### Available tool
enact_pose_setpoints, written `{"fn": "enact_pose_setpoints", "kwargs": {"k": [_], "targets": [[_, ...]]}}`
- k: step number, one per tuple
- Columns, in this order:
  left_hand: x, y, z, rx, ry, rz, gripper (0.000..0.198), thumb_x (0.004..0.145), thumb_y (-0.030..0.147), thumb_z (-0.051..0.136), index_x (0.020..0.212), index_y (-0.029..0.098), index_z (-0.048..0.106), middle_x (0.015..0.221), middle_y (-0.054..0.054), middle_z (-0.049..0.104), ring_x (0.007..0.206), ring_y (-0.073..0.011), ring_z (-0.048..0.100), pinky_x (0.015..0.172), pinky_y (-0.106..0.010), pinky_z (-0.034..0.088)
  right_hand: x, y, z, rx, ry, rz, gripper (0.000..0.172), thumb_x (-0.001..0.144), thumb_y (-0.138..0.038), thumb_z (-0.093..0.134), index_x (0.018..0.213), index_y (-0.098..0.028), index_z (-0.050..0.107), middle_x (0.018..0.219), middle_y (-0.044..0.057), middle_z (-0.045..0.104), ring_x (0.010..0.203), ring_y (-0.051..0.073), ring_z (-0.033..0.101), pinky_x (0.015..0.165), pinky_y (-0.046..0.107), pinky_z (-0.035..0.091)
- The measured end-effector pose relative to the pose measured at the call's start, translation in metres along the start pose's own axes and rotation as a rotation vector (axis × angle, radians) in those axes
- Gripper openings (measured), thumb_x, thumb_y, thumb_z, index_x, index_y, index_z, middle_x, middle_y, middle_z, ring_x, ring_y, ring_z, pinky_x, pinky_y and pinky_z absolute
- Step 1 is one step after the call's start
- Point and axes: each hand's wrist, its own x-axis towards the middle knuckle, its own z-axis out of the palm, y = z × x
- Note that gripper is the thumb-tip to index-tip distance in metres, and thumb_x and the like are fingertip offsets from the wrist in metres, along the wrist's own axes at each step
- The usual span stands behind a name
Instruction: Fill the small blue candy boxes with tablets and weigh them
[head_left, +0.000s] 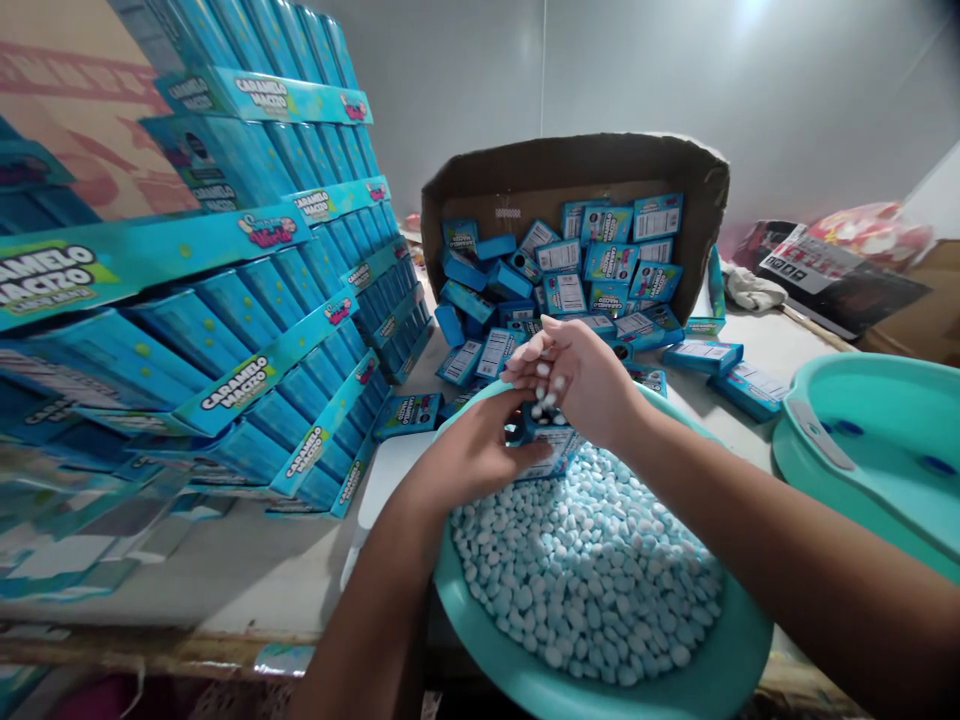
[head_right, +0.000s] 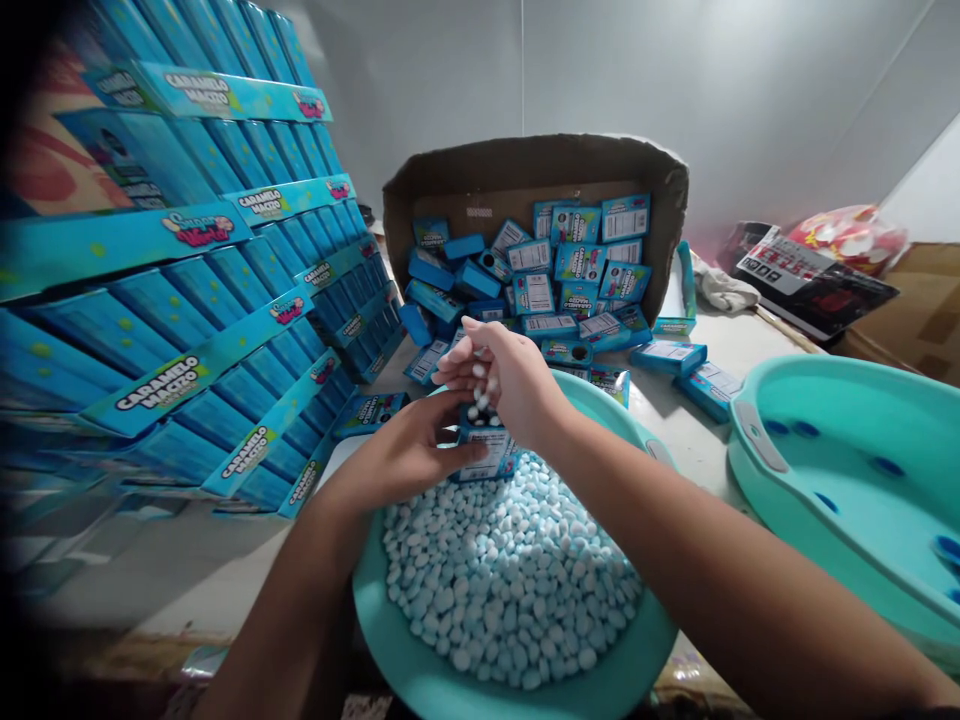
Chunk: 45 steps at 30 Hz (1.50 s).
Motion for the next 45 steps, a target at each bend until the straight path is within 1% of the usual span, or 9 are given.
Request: {"fn": "enact_pose_setpoints", "kwargs": {"k": [6,11,13,16,18,21,27,39,45], "targets": [[0.001,-0.001,0.0,-0.04,0.001,0.012,0.048,0.083,0.031,0.069,0.129,0.022,0.061,0.124,-0.008,0.068,0.103,-0.0243,0.066,0.086,-0.035,0.054,0.0,0.003,-0.003,-0.059,-0.05,-0.002,0.04,0.077,-0.054,0.069,0.061,-0.018,0.061,0.07,0.005,0.07,0.072,0.017,0.066,0.072,0.029,0.053],[0.003,-0.005,0.002,-0.088,0.009,-0.099,0.047,0.08,0.033,0.072,0.125,0.022,0.062,0.114,-0.007,0.072,0.097,-0.0234,0.069,0.083,-0.035,0.055,0.003,0.0,-0.01,-0.197,-0.034,-0.114,0.041,0.088,-0.055,0.058,0.072,-0.017,0.063,0.077,0.006,0.069,0.08,0.019,0.067,0.079,0.031,0.052],[0.002,-0.006,0.002,-0.104,0.012,-0.15,0.049,0.08,0.036,0.072,0.126,0.024,0.062,0.111,-0.006,0.073,0.095,-0.0236,0.069,0.081,-0.035,0.056,0.002,-0.008,-0.015,-0.431,0.007,-0.19,0.041,0.091,-0.054,0.051,0.076,-0.017,0.062,0.081,0.006,0.067,0.083,0.018,0.065,0.078,0.03,0.05],[0.001,-0.004,0.001,-0.116,0.034,-0.163,0.049,0.079,0.036,0.072,0.126,0.025,0.062,0.117,-0.004,0.071,0.1,-0.0235,0.069,0.084,-0.035,0.056,-0.004,-0.024,-0.025,-1.11,0.037,-0.228,0.036,0.091,-0.049,0.052,0.074,-0.019,0.059,0.074,0.002,0.062,0.07,0.015,0.055,0.062,0.028,0.039],[0.0,-0.002,0.001,-0.097,0.049,-0.153,0.046,0.078,0.032,0.072,0.123,0.027,0.063,0.117,-0.003,0.071,0.099,-0.0225,0.069,0.084,-0.033,0.055,-0.01,-0.034,-0.031,-1.528,0.002,-0.113,0.032,0.088,-0.045,0.056,0.069,-0.02,0.057,0.064,0.0,0.056,0.06,0.014,0.046,0.054,0.029,0.03],[0.0,0.0,0.002,-0.075,0.062,-0.161,0.044,0.077,0.025,0.069,0.12,0.029,0.063,0.112,0.0,0.071,0.093,-0.0206,0.069,0.078,-0.031,0.055,-0.017,-0.04,-0.034,-1.773,-0.055,0.069,0.023,0.084,-0.036,0.06,0.066,-0.021,0.061,0.061,0.0,0.058,0.056,0.013,0.045,0.052,0.03,0.028],[0.002,0.0,0.003,-0.077,0.072,-0.143,0.042,0.078,0.028,0.069,0.12,0.025,0.063,0.116,-0.004,0.07,0.099,-0.0221,0.068,0.083,-0.033,0.055,-0.023,-0.036,-0.025,-1.852,0.001,0.033,0.019,0.08,-0.029,0.063,0.063,-0.02,0.064,0.066,0.004,0.065,0.057,0.015,0.049,0.052,0.03,0.029],[0.001,0.003,0.001,-0.044,0.045,-0.095,0.043,0.08,0.028,0.068,0.122,0.024,0.063,0.12,-0.005,0.069,0.104,-0.0225,0.067,0.088,-0.034,0.054,-0.027,-0.038,-0.008,-1.997,-0.135,0.047,0.025,0.078,-0.011,0.054,0.054,-0.019,0.049,0.057,0.003,0.052,0.054,0.014,0.035,0.052,0.032,0.025],[0.0,0.004,-0.001,-0.023,0.037,-0.068,0.04,0.08,0.026,0.068,0.119,0.026,0.063,0.118,-0.002,0.069,0.104,-0.0211,0.065,0.086,-0.032,0.051,-0.027,-0.029,-0.003,-1.838,-0.17,-0.029,0.021,0.082,-0.011,0.051,0.063,-0.018,0.057,0.068,0.003,0.062,0.062,0.014,0.047,0.055,0.03,0.028]]}}
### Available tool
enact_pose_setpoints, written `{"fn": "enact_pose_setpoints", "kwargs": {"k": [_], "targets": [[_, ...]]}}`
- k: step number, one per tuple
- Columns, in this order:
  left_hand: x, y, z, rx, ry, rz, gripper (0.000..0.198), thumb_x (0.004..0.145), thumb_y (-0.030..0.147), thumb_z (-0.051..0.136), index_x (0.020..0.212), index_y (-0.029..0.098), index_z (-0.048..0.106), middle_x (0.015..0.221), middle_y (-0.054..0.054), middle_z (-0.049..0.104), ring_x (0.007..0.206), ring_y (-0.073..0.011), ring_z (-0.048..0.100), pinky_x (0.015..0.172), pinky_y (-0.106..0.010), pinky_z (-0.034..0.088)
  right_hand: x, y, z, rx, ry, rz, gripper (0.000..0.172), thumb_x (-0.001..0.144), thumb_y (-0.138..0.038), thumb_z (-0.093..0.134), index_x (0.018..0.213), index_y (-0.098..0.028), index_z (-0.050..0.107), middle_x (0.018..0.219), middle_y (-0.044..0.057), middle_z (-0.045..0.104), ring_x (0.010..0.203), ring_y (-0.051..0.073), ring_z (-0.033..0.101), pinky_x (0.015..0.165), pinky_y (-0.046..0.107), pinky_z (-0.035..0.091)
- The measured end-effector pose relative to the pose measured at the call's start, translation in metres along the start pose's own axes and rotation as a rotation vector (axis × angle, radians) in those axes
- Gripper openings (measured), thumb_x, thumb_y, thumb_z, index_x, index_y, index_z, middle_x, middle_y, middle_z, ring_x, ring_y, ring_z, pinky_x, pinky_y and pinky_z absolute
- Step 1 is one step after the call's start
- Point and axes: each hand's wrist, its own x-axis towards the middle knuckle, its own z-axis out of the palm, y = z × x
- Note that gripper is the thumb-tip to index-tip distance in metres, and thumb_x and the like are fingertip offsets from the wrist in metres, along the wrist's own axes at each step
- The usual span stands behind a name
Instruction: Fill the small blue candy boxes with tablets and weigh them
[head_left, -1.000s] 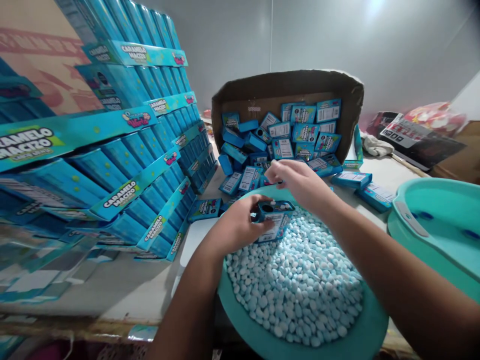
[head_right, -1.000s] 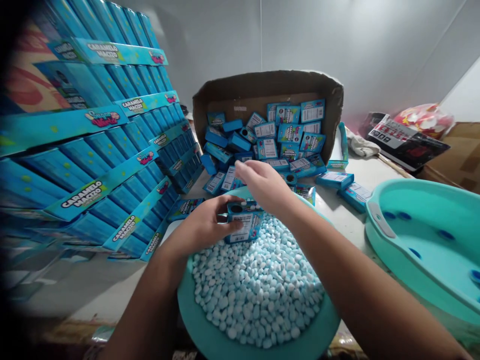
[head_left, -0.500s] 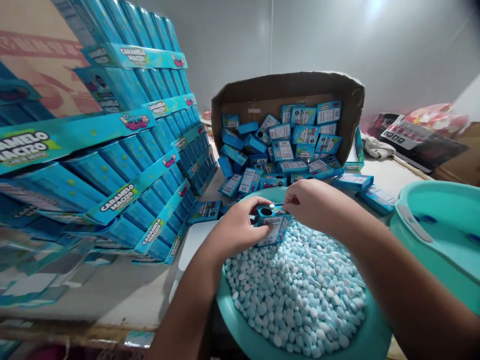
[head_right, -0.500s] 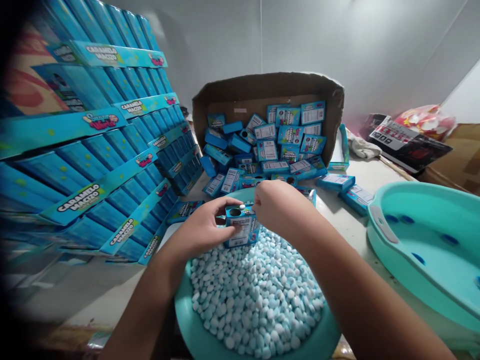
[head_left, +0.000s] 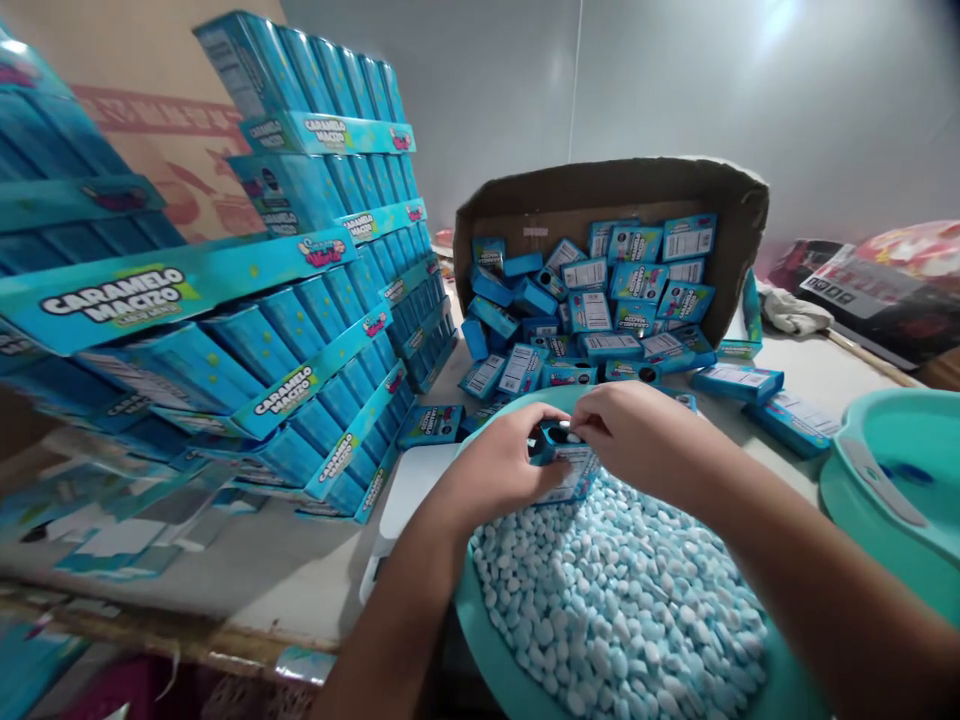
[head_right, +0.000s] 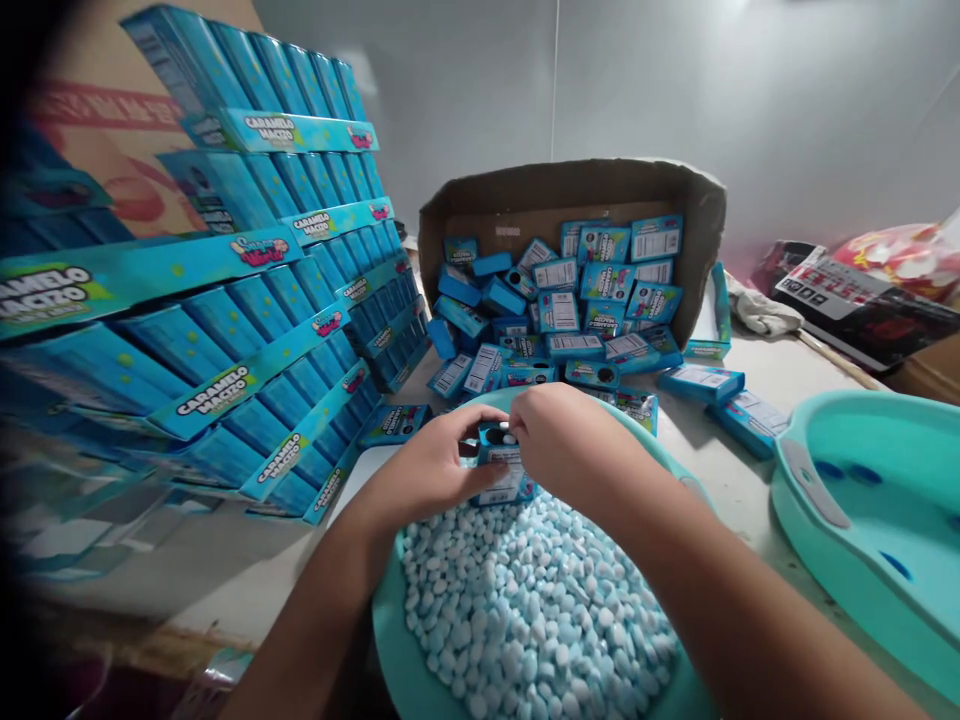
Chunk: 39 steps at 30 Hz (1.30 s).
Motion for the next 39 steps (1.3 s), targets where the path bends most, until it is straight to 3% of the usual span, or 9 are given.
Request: {"fn": "enact_pose_setpoints", "kwargs": {"k": [6,15,19,21,24,30,39], "targets": [[-0.001,0.0,-0.001,-0.02,-0.008,0.003,0.041,0.08,0.027,0.069,0.12,0.024,0.064,0.118,-0.003,0.07,0.102,-0.0223,0.065,0.087,-0.034,0.051,0.003,0.017,0.007,0.291,0.076,-0.075,0.015,0.08,-0.021,0.055,0.075,-0.02,0.069,0.07,-0.001,0.066,0.061,0.013,0.051,0.053,0.028,0.032],[0.001,-0.004,0.001,-0.035,-0.008,-0.02,0.049,0.08,0.03,0.07,0.128,0.024,0.061,0.127,-0.007,0.067,0.111,-0.025,0.065,0.091,-0.037,0.054,0.007,0.016,0.012,0.212,0.14,-0.032,0.014,0.079,-0.016,0.055,0.074,-0.02,0.067,0.071,0.001,0.067,0.063,0.014,0.052,0.053,0.029,0.032],[0.001,-0.007,0.001,-0.037,-0.009,-0.03,0.051,0.081,0.034,0.07,0.13,0.023,0.06,0.127,-0.008,0.067,0.11,-0.0256,0.065,0.09,-0.037,0.054,0.008,0.012,0.013,0.402,0.104,-0.033,0.011,0.08,-0.021,0.059,0.079,-0.02,0.069,0.077,0.001,0.07,0.068,0.014,0.058,0.057,0.026,0.038],[0.001,-0.006,0.001,-0.031,-0.015,-0.037,0.049,0.081,0.034,0.07,0.129,0.024,0.061,0.125,-0.007,0.068,0.105,-0.0246,0.067,0.087,-0.037,0.054,0.008,0.015,0.009,0.461,0.147,-0.04,0.011,0.082,-0.024,0.059,0.081,-0.02,0.069,0.079,0.001,0.071,0.069,0.015,0.06,0.058,0.026,0.04],[0.001,-0.004,0.001,-0.027,-0.001,-0.037,0.045,0.081,0.034,0.069,0.125,0.025,0.063,0.121,-0.004,0.069,0.101,-0.0224,0.067,0.085,-0.034,0.054,0.007,0.027,0.001,0.287,0.266,-0.001,0.012,0.08,-0.02,0.058,0.078,-0.018,0.069,0.077,0.003,0.07,0.069,0.015,0.059,0.059,0.027,0.039],[0.0,-0.003,0.002,0.055,0.03,-0.006,0.05,0.078,0.031,0.07,0.127,0.023,0.064,0.117,-0.005,0.071,0.098,-0.0219,0.067,0.084,-0.033,0.053,0.011,0.042,0.006,0.091,-0.018,0.065,0.013,0.079,-0.02,0.059,0.072,-0.019,0.07,0.069,0.003,0.068,0.061,0.015,0.055,0.053,0.028,0.032],[-0.002,0.0,-0.001,0.034,0.003,0.062,0.048,0.079,0.027,0.068,0.127,0.02,0.063,0.117,-0.006,0.07,0.103,-0.0219,0.065,0.086,-0.032,0.052,0.012,0.022,0.014,-0.068,0.073,-0.05,0.022,0.077,-0.011,0.049,0.061,-0.018,0.061,0.065,0.005,0.062,0.062,0.017,0.05,0.057,0.031,0.03]]}}
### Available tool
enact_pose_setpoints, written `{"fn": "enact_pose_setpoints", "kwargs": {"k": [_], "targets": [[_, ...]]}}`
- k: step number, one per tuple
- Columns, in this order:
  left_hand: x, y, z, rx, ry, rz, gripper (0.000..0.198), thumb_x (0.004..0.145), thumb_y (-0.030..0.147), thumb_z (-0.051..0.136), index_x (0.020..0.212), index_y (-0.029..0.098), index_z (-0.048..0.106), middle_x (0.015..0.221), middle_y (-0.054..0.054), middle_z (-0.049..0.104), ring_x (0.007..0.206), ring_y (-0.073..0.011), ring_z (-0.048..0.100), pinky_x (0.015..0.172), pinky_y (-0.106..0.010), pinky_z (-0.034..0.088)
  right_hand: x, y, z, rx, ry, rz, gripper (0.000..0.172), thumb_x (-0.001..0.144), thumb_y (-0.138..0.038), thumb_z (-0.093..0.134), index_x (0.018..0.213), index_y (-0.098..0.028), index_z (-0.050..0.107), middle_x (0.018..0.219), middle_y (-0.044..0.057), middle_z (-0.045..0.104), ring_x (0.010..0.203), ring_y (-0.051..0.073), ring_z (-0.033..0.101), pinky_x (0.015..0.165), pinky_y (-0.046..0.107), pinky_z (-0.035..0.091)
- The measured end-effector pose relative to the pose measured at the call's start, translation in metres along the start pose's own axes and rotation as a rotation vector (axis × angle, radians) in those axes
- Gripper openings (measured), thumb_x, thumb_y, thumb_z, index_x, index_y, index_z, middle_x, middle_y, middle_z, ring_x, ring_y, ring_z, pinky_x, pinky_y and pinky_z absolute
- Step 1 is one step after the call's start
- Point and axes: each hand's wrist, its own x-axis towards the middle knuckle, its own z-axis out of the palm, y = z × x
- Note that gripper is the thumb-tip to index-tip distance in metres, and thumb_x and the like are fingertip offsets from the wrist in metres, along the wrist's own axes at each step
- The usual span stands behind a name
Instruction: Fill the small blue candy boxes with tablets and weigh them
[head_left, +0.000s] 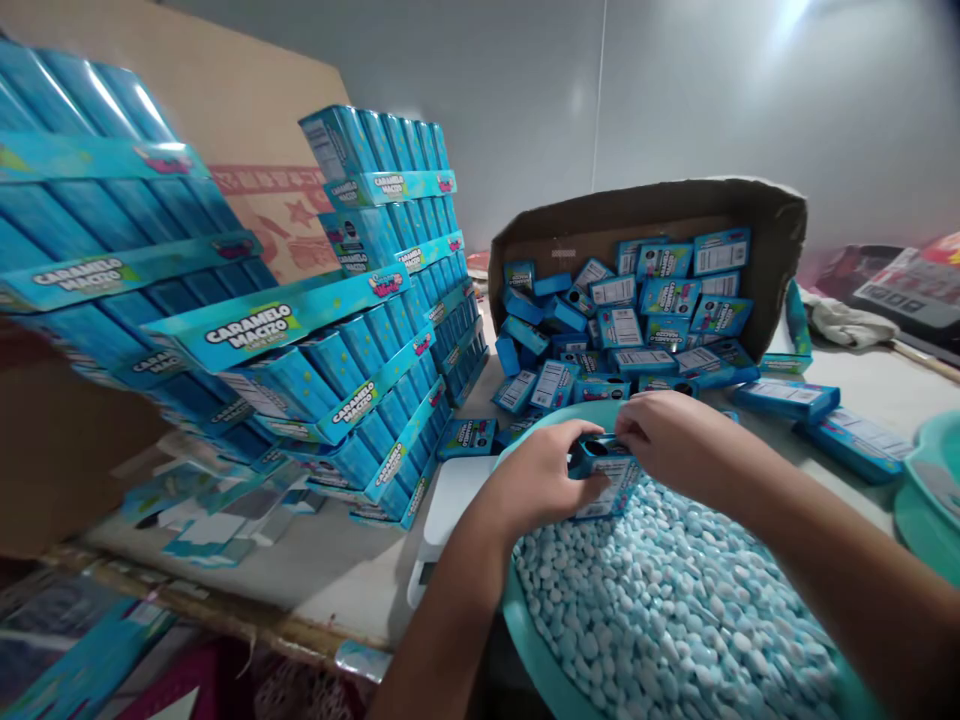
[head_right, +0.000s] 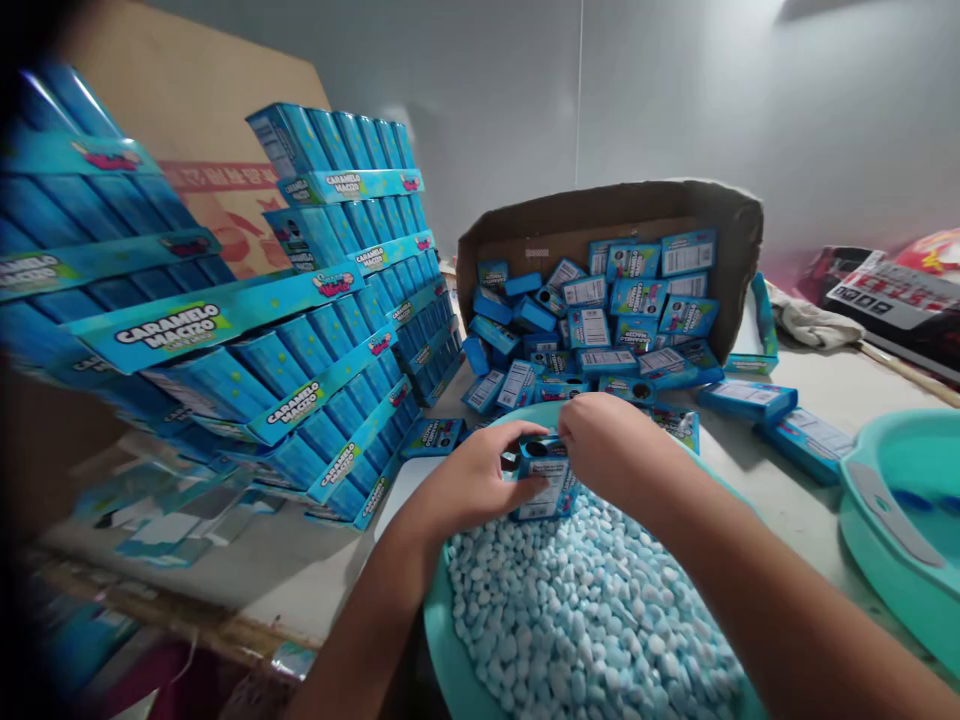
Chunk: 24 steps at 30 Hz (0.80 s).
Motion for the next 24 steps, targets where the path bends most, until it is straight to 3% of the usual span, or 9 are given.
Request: {"fn": "enact_pose_setpoints", "kwargs": {"k": [4,9,13,18,21,24], "targets": [[-0.001,0.001,-0.002,-0.029,-0.015,0.014,0.046,0.08,0.027,0.068,0.126,0.022,0.062,0.117,-0.004,0.07,0.102,-0.0213,0.065,0.082,-0.031,0.051,-0.002,-0.006,0.0,0.241,0.056,-0.109,0.021,0.081,-0.016,0.051,0.075,-0.019,0.07,0.076,0.005,0.069,0.069,0.017,0.057,0.06,0.029,0.036],[-0.002,0.003,-0.003,-0.019,-0.009,0.001,0.039,0.08,0.029,0.07,0.118,0.023,0.064,0.113,-0.003,0.07,0.102,-0.0221,0.065,0.085,-0.032,0.05,-0.001,-0.007,0.0,0.4,0.051,-0.211,0.02,0.084,-0.017,0.053,0.076,-0.02,0.071,0.082,0.004,0.07,0.078,0.018,0.061,0.071,0.029,0.043],[-0.004,0.002,-0.001,-0.03,0.013,-0.014,0.043,0.08,0.029,0.07,0.122,0.025,0.063,0.115,-0.003,0.07,0.104,-0.0234,0.066,0.085,-0.033,0.052,0.005,-0.002,0.001,0.504,0.092,-0.166,0.014,0.085,-0.028,0.06,0.083,-0.021,0.073,0.09,0.005,0.069,0.083,0.019,0.061,0.073,0.03,0.045],[0.0,-0.009,0.006,-0.158,0.231,-0.131,0.079,0.078,0.03,0.073,0.15,0.023,0.041,0.136,-0.011,0.061,0.122,-0.0272,0.061,0.1,-0.038,0.051,0.024,0.02,0.02,0.781,0.335,0.012,0.049,0.089,-0.062,0.051,0.085,-0.017,0.07,0.087,0.007,0.068,0.081,0.022,0.06,0.069,0.032,0.044],[0.006,-0.008,-0.001,-0.28,0.419,-0.141,0.077,0.075,0.024,0.073,0.146,0.018,0.044,0.131,-0.013,0.063,0.112,-0.0239,0.067,0.098,-0.036,0.053,0.034,0.028,0.03,0.971,0.341,0.123,0.06,0.087,-0.071,0.046,0.08,-0.016,0.069,0.082,0.007,0.07,0.08,0.023,0.061,0.07,0.034,0.044],[0.01,0.004,-0.015,-0.312,0.56,-0.125,0.072,0.07,0.019,0.072,0.138,0.016,0.052,0.126,-0.012,0.065,0.105,-0.0219,0.069,0.09,-0.032,0.056,0.035,0.024,0.029,1.17,0.269,0.181,0.065,0.077,-0.079,0.053,0.079,-0.016,0.07,0.084,0.008,0.069,0.079,0.023,0.062,0.07,0.033,0.046]]}}
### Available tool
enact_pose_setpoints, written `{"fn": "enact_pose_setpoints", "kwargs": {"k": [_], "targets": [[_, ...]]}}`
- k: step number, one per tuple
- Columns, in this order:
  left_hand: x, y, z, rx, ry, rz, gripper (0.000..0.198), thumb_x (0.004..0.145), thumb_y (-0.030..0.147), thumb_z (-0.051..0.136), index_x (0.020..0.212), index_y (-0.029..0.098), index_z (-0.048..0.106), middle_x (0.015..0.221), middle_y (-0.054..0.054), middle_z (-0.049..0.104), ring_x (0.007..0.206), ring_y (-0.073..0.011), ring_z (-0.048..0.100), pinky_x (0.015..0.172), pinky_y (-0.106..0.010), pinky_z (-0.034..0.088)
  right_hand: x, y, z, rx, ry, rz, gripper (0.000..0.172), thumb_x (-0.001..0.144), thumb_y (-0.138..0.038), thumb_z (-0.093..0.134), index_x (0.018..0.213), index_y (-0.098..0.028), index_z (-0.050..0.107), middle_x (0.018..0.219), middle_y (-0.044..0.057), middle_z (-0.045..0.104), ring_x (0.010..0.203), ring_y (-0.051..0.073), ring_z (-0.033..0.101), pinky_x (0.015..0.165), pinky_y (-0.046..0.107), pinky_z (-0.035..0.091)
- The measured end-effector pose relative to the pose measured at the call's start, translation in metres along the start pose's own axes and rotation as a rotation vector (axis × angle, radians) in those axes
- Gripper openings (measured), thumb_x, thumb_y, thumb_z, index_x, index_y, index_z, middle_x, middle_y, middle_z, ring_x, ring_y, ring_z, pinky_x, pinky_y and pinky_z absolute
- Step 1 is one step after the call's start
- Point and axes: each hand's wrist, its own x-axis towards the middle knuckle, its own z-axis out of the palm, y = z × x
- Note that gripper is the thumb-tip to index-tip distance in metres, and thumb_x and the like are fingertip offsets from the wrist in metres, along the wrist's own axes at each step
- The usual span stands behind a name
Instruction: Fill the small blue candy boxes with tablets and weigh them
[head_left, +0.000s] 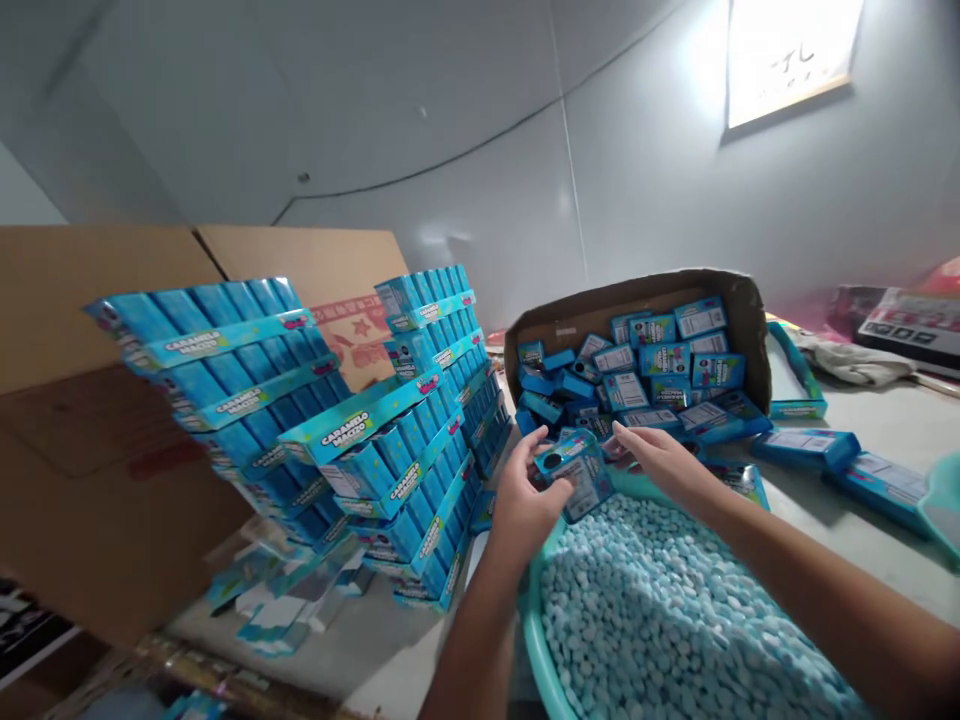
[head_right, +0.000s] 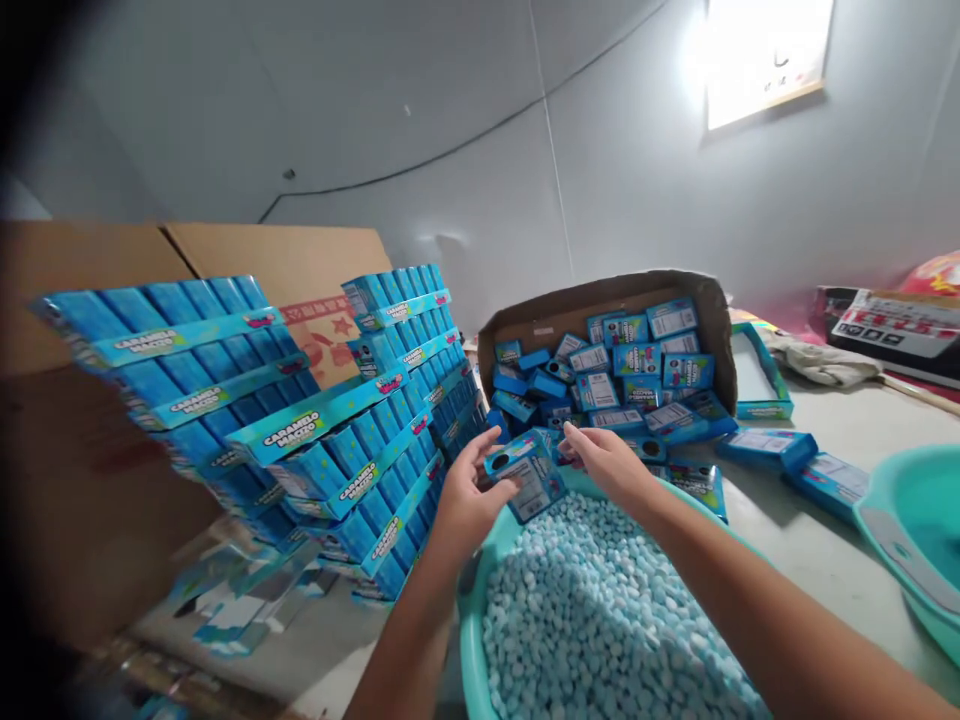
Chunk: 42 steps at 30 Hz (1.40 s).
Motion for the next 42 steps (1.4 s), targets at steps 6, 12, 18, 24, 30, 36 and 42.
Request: {"fn": "enact_pose_setpoints", "kwargs": {"k": [6,12,18,24,30,36,42], "targets": [[-0.012,0.028,-0.013,0.047,0.119,0.115,0.065,0.072,0.025,0.071,0.134,0.015,0.055,0.112,-0.011,0.071,0.094,-0.0214,0.071,0.082,-0.033,0.058,-0.01,-0.012,0.008,0.274,-0.339,0.048,0.07,0.08,-0.082,0.05,0.099,-0.018,0.07,0.101,0.01,0.069,0.084,0.02,0.065,0.074,0.032,0.052],[-0.046,0.01,-0.062,0.518,0.47,0.242,0.055,0.073,0.034,0.077,0.126,0.025,0.063,0.121,-0.008,0.069,0.109,-0.0253,0.068,0.09,-0.037,0.057,-0.008,0.002,0.002,-0.161,-0.285,0.052,0.08,0.091,-0.08,0.025,0.115,-0.017,0.068,0.11,0.014,0.069,0.094,0.026,0.065,0.083,0.037,0.051],[-0.081,-0.039,-0.086,0.532,0.524,0.016,0.034,0.072,0.045,0.076,0.09,0.019,0.063,0.083,-0.004,0.069,0.077,-0.0209,0.069,0.07,-0.032,0.057,-0.027,-0.016,0.0,-0.489,-0.593,-0.011,0.071,0.092,-0.074,0.037,0.122,-0.017,0.067,0.131,0.015,0.064,0.118,0.033,0.058,0.102,0.042,0.042],[-0.087,-0.078,-0.07,0.28,0.33,-0.034,0.036,0.072,0.04,0.078,0.094,0.019,0.059,0.112,-0.012,0.07,0.1,-0.025,0.07,0.084,-0.037,0.058,-0.039,-0.021,0.013,-0.87,-0.885,0.024,0.08,0.072,-0.078,0.065,0.131,-0.025,0.062,0.144,0.016,0.046,0.123,0.04,0.052,0.101,0.05,0.042],[-0.089,-0.092,-0.085,-0.043,0.807,0.32,0.027,0.079,0.031,0.072,0.096,0.019,0.055,0.104,-0.009,0.069,0.1,-0.0237,0.071,0.081,-0.04,0.061,-0.042,-0.012,0.022,-0.971,-0.934,0.002,0.082,0.057,-0.055,0.085,0.129,-0.027,0.058,0.142,0.013,0.041,0.102,0.033,0.063,0.087,0.043,0.051],[-0.096,-0.106,-0.108,0.031,1.243,0.331,0.022,0.079,0.026,0.06,0.093,0.023,0.043,0.069,0.007,0.054,0.056,-0.0135,0.061,0.059,-0.033,0.059,-0.042,-0.006,0.027,-1.012,-0.889,0.03,0.055,0.07,-0.04,0.078,0.12,-0.024,0.062,0.112,0.007,0.064,0.091,0.026,0.062,0.072,0.035,0.044],[-0.092,-0.111,-0.122,-0.07,1.32,0.281,0.019,0.074,0.023,0.053,0.09,0.024,0.043,0.059,0.008,0.043,0.051,-0.0118,0.047,0.05,-0.025,0.048,-0.037,0.009,0.028,-1.021,-0.808,0.087,0.011,0.076,-0.031,0.068,0.086,-0.028,0.068,0.082,0.001,0.068,0.07,0.02,0.059,0.06,0.034,0.038]]}}
